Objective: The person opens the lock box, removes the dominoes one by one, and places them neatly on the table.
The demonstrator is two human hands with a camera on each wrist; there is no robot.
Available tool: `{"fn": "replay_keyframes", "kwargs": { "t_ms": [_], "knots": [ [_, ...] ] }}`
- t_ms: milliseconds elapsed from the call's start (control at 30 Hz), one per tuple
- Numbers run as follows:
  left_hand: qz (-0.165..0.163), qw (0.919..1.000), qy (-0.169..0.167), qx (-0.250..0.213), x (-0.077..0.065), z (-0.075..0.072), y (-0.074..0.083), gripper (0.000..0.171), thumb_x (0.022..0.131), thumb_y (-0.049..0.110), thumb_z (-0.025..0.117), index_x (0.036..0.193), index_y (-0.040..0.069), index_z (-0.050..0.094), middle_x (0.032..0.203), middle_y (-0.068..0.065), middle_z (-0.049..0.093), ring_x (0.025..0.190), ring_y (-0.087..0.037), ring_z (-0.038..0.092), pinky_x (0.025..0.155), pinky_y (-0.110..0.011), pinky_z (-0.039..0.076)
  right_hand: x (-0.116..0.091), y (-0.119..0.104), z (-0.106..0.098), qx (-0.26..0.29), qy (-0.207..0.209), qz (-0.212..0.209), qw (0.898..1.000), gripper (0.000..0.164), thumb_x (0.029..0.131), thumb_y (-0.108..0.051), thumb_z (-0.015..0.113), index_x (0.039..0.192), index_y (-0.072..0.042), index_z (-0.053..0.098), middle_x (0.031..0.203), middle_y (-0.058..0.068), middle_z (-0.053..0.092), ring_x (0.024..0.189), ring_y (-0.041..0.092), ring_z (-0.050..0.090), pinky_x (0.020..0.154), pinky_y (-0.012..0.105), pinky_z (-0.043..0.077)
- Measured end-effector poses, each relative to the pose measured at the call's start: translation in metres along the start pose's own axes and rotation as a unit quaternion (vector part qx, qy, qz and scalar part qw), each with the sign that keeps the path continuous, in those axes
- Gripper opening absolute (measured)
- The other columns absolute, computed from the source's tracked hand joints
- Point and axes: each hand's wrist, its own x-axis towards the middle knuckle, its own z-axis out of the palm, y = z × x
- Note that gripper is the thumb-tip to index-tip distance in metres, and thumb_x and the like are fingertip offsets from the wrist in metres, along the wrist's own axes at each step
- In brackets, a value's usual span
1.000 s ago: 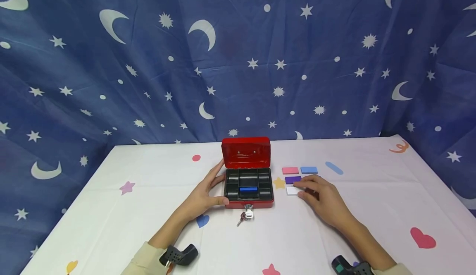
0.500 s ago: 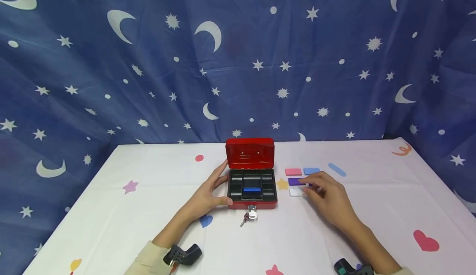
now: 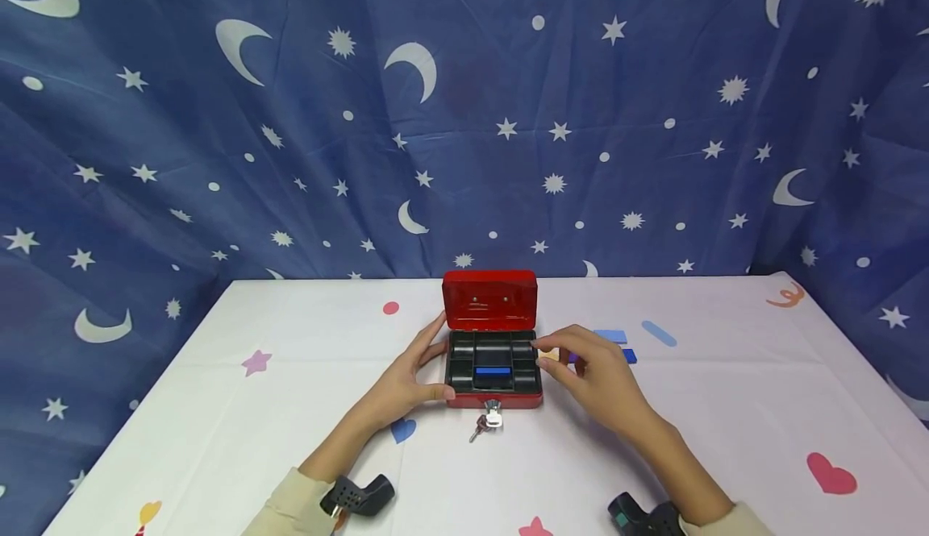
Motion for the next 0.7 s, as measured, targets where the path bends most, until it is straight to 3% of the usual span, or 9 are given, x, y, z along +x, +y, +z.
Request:
{"fn": "replay_keyframes", "kwargs": {
  "t_ms": [167, 300, 533, 700],
  "knots": [
    [-0.003, 1.0000, -0.002, 0.001, 0.001, 0.000, -0.001, 0.106, 0.072, 0.016, 0.084, 0.152, 0.039, 0.018, 0.156, 0.012, 0.015, 0.135, -0.018, 0.036, 0.112, -0.047, 0.021, 0.013, -0.014, 0.010, 0.029, -0.015, -0.001, 0.999, 0.031, 0.078, -0.007, 0.079, 0.105, -0.020, 0.073, 0.088, -0.015, 0.062, 0.058, 0.010, 0.046, 0.048, 0.022, 0.040],
    [-0.011, 0.9999, -0.001, -0.002, 0.001, -0.001, 0.001, 0.106, 0.073, 0.011, 0.082, 0.152, 0.036, 0.017, 0.157, 0.008, 0.014, 0.135, -0.021, 0.035, 0.112, -0.048, 0.020, 0.024, -0.025, 0.021, 0.029, -0.035, 0.002, 0.999, 0.029, 0.080, -0.011, 0.078, 0.107, -0.020, 0.072, 0.095, -0.013, 0.066, 0.060, 0.010, 0.047, 0.051, 0.021, 0.041],
    [-0.014, 0.9997, -0.017, -0.003, -0.005, -0.002, 0.028, 0.102, 0.077, 0.008, 0.079, 0.155, 0.020, 0.015, 0.158, -0.005, 0.013, 0.136, -0.029, 0.034, 0.112, -0.051, 0.020, 0.038, -0.042, 0.032, 0.049, -0.056, 0.025, 0.997, 0.027, 0.081, -0.014, 0.078, 0.107, -0.019, 0.073, 0.098, -0.010, 0.068, 0.069, 0.011, 0.052, 0.056, 0.022, 0.046],
    [-0.009, 0.9998, -0.018, 0.003, -0.007, -0.002, 0.035, 0.101, 0.077, 0.007, 0.079, 0.155, 0.017, 0.016, 0.158, -0.007, 0.014, 0.136, -0.030, 0.035, 0.111, -0.052, 0.020, 0.045, -0.048, 0.041, 0.063, -0.064, 0.029, 0.995, 0.025, 0.083, -0.017, 0.076, 0.107, -0.018, 0.073, 0.101, -0.007, 0.069, 0.075, 0.010, 0.055, 0.063, 0.022, 0.051]
  ]
}}
